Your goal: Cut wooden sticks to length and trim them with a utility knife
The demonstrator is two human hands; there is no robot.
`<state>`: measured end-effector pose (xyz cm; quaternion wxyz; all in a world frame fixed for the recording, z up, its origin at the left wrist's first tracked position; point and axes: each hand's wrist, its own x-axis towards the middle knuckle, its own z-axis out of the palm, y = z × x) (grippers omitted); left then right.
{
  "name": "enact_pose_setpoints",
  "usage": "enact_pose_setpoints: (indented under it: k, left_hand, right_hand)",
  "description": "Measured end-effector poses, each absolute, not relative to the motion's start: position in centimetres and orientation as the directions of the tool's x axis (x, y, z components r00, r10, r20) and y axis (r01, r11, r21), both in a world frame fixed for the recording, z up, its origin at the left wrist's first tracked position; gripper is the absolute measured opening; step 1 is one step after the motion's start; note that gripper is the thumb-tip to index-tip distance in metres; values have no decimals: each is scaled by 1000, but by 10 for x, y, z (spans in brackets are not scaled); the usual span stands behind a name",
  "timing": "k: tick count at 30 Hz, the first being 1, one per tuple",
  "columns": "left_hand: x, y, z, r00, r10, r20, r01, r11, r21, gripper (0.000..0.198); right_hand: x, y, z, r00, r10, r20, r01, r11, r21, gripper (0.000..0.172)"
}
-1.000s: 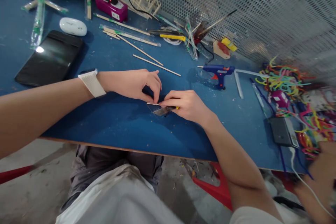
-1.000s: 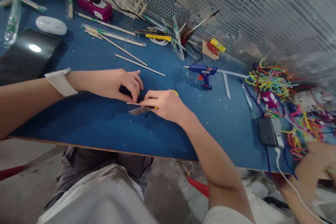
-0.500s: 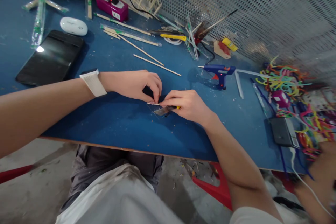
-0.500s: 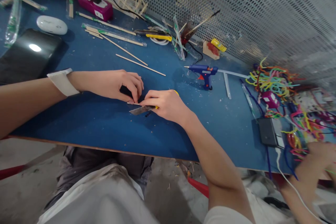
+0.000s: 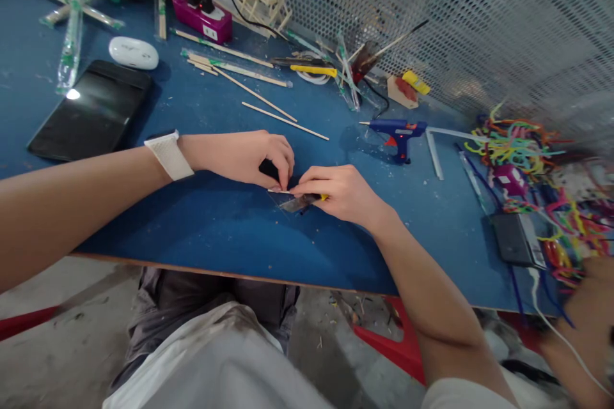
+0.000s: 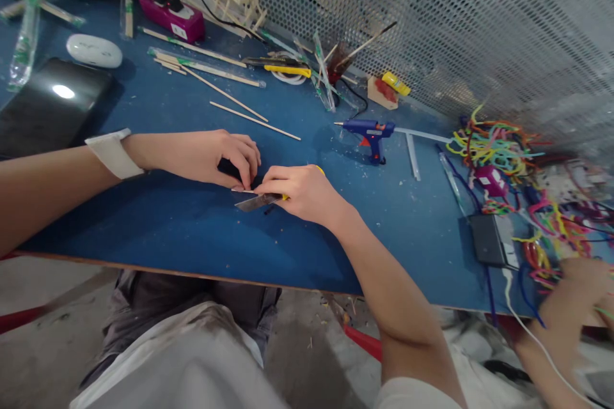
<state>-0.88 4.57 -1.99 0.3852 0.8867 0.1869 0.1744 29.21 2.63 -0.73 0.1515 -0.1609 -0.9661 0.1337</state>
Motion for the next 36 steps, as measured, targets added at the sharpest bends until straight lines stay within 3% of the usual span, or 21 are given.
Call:
enact_pose_setpoints:
  k: [28,32,36]
  left_hand:
    - [-8,41,-12,862,494,115,257,-621,740,21]
    - [-9,40,-11,858,502,106,270,-618,738,19]
    - [-10,40,-12,853,506,130,249,-613,750,17]
  right_hand:
    - [291,28,-10,-896,338,289,251,921,-298,32]
    - [294,30,-6,-876,260,407,171,955,-242,29]
    - [299,34,-3,-742,356,568,202,927,-316,14]
